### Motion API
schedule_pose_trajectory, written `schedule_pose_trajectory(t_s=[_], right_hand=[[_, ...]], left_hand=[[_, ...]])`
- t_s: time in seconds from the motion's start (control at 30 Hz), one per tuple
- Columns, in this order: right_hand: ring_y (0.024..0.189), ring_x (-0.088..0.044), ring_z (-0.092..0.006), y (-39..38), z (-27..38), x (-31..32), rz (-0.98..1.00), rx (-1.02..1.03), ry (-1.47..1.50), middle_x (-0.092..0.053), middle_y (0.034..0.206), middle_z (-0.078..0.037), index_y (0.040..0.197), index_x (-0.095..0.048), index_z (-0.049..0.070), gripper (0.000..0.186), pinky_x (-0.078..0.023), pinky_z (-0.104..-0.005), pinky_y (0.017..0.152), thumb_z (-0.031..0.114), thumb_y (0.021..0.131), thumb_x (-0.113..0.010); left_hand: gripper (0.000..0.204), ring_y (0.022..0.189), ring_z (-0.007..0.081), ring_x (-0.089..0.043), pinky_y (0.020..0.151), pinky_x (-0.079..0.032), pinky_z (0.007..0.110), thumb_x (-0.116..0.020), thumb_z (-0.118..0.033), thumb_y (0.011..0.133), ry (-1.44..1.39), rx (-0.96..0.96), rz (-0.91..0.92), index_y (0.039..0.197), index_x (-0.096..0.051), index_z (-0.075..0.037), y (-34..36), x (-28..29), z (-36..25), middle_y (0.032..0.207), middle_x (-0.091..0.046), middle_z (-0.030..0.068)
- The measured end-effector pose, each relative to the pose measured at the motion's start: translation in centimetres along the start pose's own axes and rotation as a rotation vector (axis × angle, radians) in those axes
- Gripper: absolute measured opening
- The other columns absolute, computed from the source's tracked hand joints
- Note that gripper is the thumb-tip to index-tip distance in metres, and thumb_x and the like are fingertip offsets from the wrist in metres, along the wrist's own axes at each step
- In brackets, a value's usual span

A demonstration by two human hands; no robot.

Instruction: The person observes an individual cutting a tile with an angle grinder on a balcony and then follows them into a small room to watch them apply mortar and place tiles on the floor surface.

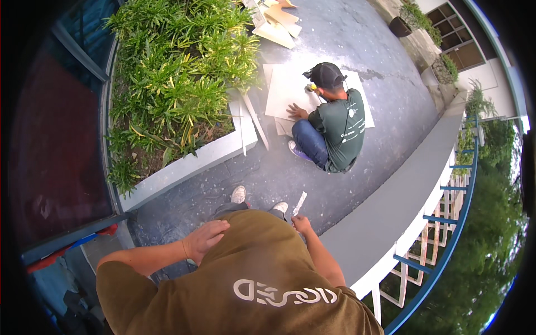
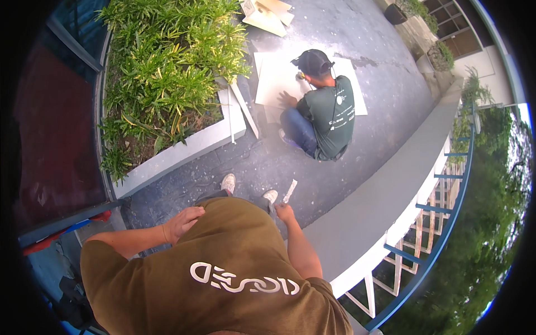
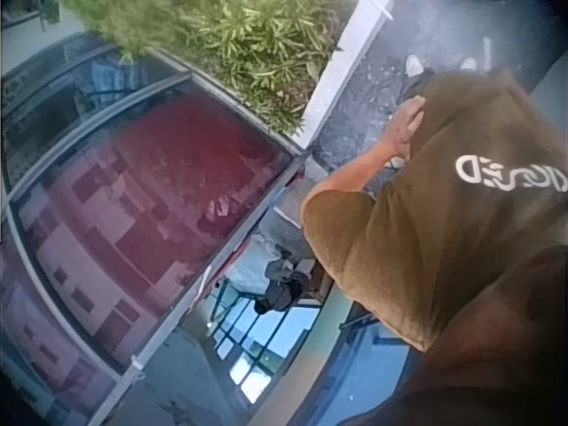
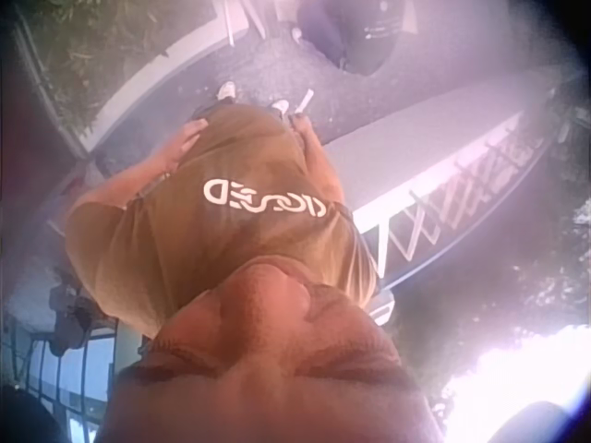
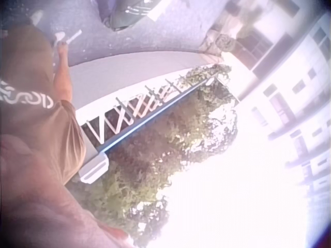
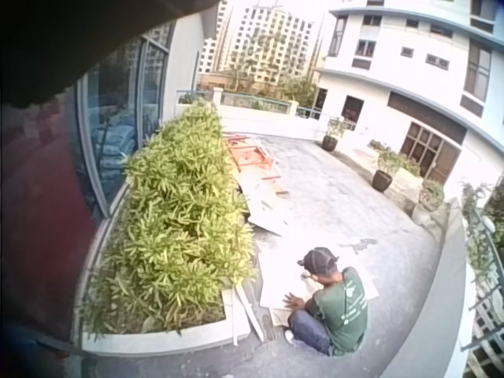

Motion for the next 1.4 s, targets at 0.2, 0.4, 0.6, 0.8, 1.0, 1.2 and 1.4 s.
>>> schedule_pose_trajectory(t_s=[0.2, 0.4, 0.6, 0.8, 1.0, 1.2, 1.4], right_hand=[[0.071, -0.065, -0.0263, -1.8, 0.6, 0.3, -0.017, -0.026, -0.084, -0.065, 0.069, -0.013, 0.082, -0.065, 0.003, 0.038, -0.05, -0.0375, 0.069, 0.04, 0.079, -0.056], [0.064, -0.063, -0.0215, -2.7, 1.6, 0.8, -0.047, 0.008, -0.1, -0.065, 0.069, -0.012, 0.08, -0.064, -0.001, 0.036, -0.048, -0.035, 0.062, 0.035, 0.082, -0.058], [0.064, -0.063, -0.0215, -2.3, 1.2, 0.6, -0.044, -0.012, -0.083, -0.065, 0.069, -0.013, 0.081, -0.065, -0.001, 0.035, -0.048, -0.0355, 0.062, 0.033, 0.083, -0.059], [0.062, -0.062, -0.0196, -1.7, 0.2, 0.2, -0.049, -0.009, -0.08, -0.065, 0.069, -0.012, 0.083, -0.065, -0.001, 0.034, -0.048, -0.0342, 0.06, 0.032, 0.083, -0.059], [0.07, -0.064, -0.0254, -1.5, 0.4, 0.3, -0.019, -0.032, -0.073, -0.065, 0.068, -0.012, 0.085, -0.063, 0.001, 0.039, -0.049, -0.0369, 0.069, 0.039, 0.081, -0.057], [0.069, -0.065, -0.0245, -0.1, -0.1, 0.4, -0.004, -0.039, -0.018, -0.065, 0.068, -0.012, 0.086, -0.063, 0.0, 0.038, -0.049, -0.0361, 0.068, 0.038, 0.082, -0.057], [0.067, -0.064, -0.0237, 0.0, 0.4, 0.7, -0.02, -0.046, -0.03, -0.064, 0.067, -0.012, 0.084, -0.063, 0.001, 0.037, -0.049, -0.0357, 0.067, 0.037, 0.081, -0.058]], left_hand=[[0.064, 0.115, 0.0445, -0.045, 0.093, -0.039, 0.053, -0.053, -0.033, 0.084, 0.009, 0.003, 0.005, 0.134, -0.028, -0.003, -0.3, -0.2, -0.1, 0.13, -0.038, 0.0281], [0.063, 0.114, 0.0447, -0.045, 0.093, -0.039, 0.054, -0.054, -0.032, 0.084, 0.012, -0.008, 0.002, 0.133, -0.029, -0.002, 0.0, -0.1, -0.3, 0.129, -0.039, 0.0284], [0.062, 0.112, 0.0445, -0.046, 0.093, -0.04, 0.053, -0.055, -0.031, 0.083, 0.017, 0.001, 0.007, 0.131, -0.03, -0.002, 0.1, -0.1, -0.3, 0.128, -0.04, 0.0283], [0.061, 0.112, 0.0443, -0.046, 0.093, -0.04, 0.053, -0.055, -0.031, 0.083, 0.019, -0.005, 0.016, 0.131, -0.031, -0.001, 0.0, -0.3, -0.1, 0.127, -0.04, 0.0283], [0.06, 0.114, 0.0444, -0.045, 0.093, -0.039, 0.054, -0.053, -0.031, 0.084, 0.014, 0.018, 0.018, 0.131, -0.031, -0.001, -0.1, -0.3, 0.0, 0.128, -0.039, 0.0282], [0.065, 0.116, 0.0444, -0.043, 0.094, -0.038, 0.053, -0.054, -0.033, 0.084, 0.01, 0.008, 0.02, 0.135, -0.027, -0.002, -0.1, -0.1, 0.3, 0.131, -0.036, 0.0281], [0.069, 0.118, 0.0446, -0.042, 0.094, -0.037, 0.053, -0.052, -0.036, 0.085, -0.003, 0.011, 0.002, 0.139, -0.023, -0.004, 0.0, 0.2, 0.4, 0.133, -0.034, 0.0288]])
Point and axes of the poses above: each hand's wrist, its own y-axis towards the middle knuckle, its own x-axis out of the back of the hand, z = x × y, the point moved 8 cm from there along y, towards the middle knuckle
